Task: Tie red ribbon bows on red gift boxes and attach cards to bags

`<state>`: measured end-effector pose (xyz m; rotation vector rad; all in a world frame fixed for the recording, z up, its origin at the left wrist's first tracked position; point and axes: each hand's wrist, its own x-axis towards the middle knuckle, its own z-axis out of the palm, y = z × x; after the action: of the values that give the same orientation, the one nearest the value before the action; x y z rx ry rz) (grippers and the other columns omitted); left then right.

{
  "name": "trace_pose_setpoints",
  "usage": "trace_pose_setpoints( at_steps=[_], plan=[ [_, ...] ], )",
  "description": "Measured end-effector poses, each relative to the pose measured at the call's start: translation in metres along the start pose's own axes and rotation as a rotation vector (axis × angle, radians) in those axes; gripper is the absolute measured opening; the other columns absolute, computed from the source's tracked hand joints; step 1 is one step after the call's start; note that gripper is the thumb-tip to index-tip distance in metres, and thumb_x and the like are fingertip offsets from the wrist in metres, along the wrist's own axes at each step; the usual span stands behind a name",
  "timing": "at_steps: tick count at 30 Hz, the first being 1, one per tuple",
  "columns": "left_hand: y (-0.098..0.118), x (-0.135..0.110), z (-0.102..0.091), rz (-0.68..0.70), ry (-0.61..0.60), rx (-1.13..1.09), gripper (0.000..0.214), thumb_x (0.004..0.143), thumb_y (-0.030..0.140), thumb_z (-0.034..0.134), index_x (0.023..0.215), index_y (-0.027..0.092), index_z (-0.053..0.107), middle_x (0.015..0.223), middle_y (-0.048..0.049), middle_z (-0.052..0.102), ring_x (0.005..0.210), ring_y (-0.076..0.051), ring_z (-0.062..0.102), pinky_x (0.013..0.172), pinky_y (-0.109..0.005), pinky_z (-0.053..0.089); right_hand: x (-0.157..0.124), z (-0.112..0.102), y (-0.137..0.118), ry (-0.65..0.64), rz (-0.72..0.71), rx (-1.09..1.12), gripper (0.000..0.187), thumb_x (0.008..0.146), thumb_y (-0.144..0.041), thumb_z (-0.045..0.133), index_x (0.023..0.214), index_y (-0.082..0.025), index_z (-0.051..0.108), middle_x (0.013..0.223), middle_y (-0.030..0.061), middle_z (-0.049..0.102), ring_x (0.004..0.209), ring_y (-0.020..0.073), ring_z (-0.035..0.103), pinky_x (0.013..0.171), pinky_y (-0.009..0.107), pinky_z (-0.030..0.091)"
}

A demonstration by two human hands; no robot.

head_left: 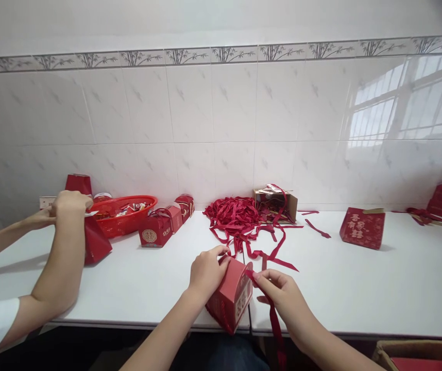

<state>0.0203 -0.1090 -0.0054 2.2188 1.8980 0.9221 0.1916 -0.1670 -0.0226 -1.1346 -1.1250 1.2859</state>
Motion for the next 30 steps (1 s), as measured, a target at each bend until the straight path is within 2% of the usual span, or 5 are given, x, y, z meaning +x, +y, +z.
trace_pose_setpoints(
  at_steps=[6, 14, 20, 27, 30],
  plan=[
    [0.001, 0.000, 0.000, 0.030, -0.004, 0.039, 0.023, 0.082, 0.030, 0.053, 0.099, 0.028, 0.068, 0.099, 0.0011, 0.072, 0.090, -0.021, 0.065, 0.075, -0.029, 0.046, 0.003, 0.005, -0.004, -0.015, -0.046, 0.001, 0.038, 0.062, -0.051, 0.073, 0.070, -0.016, 0.063, 0.057, -0.0019, 0.053, 0.056, 0.0106, 0.044, 0.057, 0.025, 0.036],
    [0.003, 0.000, 0.000, 0.028, -0.020, 0.050, 0.025, 0.083, 0.032, 0.052, 0.101, 0.029, 0.068, 0.100, 0.0003, 0.072, 0.089, -0.022, 0.065, 0.073, -0.029, 0.046, 0.012, 0.002, -0.010, -0.102, -0.134, 0.044, 0.066, 0.063, -0.044, 0.076, 0.120, -0.019, 0.053, 0.057, -0.0064, 0.054, 0.058, 0.0115, 0.049, 0.063, 0.026, 0.038],
    [0.004, -0.001, 0.001, 0.043, -0.036, 0.053, 0.026, 0.083, 0.031, 0.051, 0.103, 0.030, 0.068, 0.100, -0.0003, 0.072, 0.089, -0.021, 0.065, 0.072, -0.028, 0.045, 0.027, -0.007, -0.026, -0.331, -0.098, -0.172, 0.053, 0.062, -0.045, 0.076, 0.107, -0.016, 0.068, 0.060, -0.0027, 0.059, 0.058, 0.0106, 0.051, 0.059, 0.026, 0.038],
    [0.008, -0.002, 0.002, 0.091, -0.047, 0.071, 0.025, 0.084, 0.030, 0.050, 0.102, 0.029, 0.068, 0.098, -0.0008, 0.072, 0.088, -0.022, 0.066, 0.072, -0.029, 0.045, 0.043, -0.017, -0.042, -0.508, -0.044, -0.474, 0.053, 0.067, -0.042, 0.072, 0.114, -0.020, 0.064, 0.057, -0.0036, 0.059, 0.048, 0.0081, 0.042, 0.049, 0.024, 0.033],
    [0.008, -0.003, 0.003, 0.086, -0.045, 0.061, 0.026, 0.084, 0.030, 0.050, 0.102, 0.029, 0.068, 0.100, -0.0009, 0.072, 0.089, -0.022, 0.065, 0.073, -0.029, 0.045, 0.044, -0.018, -0.043, -0.560, -0.051, -0.483, 0.041, 0.069, -0.043, 0.070, 0.104, -0.020, 0.068, 0.059, -0.0032, 0.059, 0.049, 0.0080, 0.043, 0.050, 0.024, 0.035]
  ],
)
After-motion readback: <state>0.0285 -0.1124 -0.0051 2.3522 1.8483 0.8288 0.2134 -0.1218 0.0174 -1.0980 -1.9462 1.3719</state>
